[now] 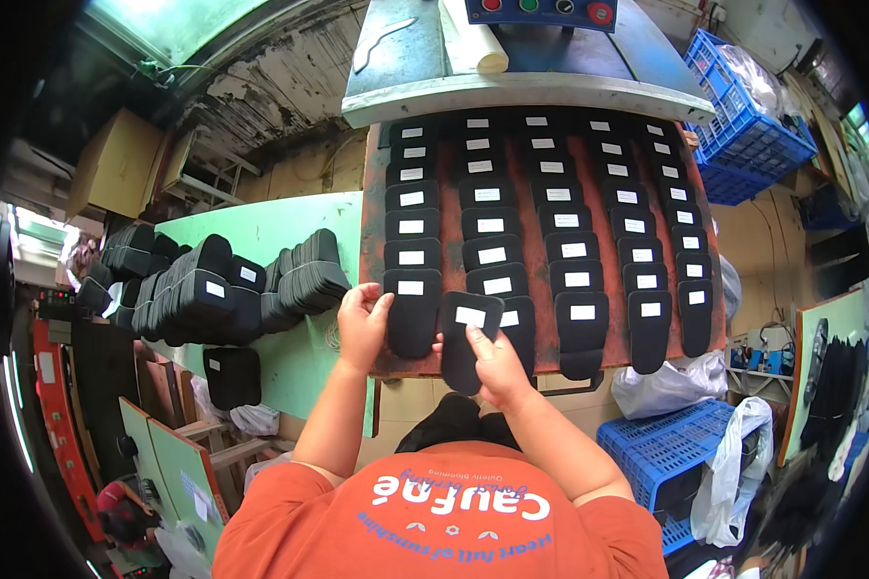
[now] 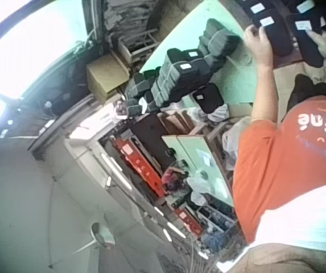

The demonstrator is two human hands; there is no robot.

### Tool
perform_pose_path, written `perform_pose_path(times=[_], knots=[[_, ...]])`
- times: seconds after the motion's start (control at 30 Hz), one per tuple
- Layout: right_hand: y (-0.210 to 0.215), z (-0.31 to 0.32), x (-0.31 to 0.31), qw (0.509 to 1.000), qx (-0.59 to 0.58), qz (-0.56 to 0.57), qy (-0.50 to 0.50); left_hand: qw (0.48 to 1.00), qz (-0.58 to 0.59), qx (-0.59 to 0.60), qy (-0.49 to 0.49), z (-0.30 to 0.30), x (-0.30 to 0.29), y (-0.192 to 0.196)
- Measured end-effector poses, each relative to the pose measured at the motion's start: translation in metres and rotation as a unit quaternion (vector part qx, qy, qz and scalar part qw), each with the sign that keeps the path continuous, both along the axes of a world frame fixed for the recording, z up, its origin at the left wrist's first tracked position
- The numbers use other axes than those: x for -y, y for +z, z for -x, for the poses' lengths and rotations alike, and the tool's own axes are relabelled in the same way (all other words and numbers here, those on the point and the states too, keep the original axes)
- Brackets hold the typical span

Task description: Sort and stack black shoe components with white labels at a factory workstation.

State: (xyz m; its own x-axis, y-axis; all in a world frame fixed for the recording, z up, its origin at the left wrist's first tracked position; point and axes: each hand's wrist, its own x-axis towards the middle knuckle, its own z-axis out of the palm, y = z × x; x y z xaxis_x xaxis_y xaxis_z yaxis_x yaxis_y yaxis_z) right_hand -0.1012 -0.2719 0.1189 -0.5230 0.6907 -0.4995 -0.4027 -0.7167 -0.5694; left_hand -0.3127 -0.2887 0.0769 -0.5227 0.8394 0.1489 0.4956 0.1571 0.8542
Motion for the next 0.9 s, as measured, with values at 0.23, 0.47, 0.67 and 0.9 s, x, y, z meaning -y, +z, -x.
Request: perform_pose_path(times=[0.23,0.47,0.67,0.9], knots=[[0.003,-0.020,0.031,0.996,-0.011,0.019,0.084,0.918,0.034,0.384,-0.089,-0.032,0.025,0.035],[-0.045,-0.122,0.075,0.966,0.155,0.193,-0.079,0.964,0.120,0.234,-0.046,0.003,0.024,-0.003],[-0.098,-0.135,0.080,0.962,0.251,0.058,-0.088,0.996,0.062,0.058,0.015,0.004,0.037,-0.014],[-0.118,-0.135,0.073,0.954,0.271,-0.006,-0.126,0.993,-0.006,-0.109,0.042,0.016,0.112,-0.019]])
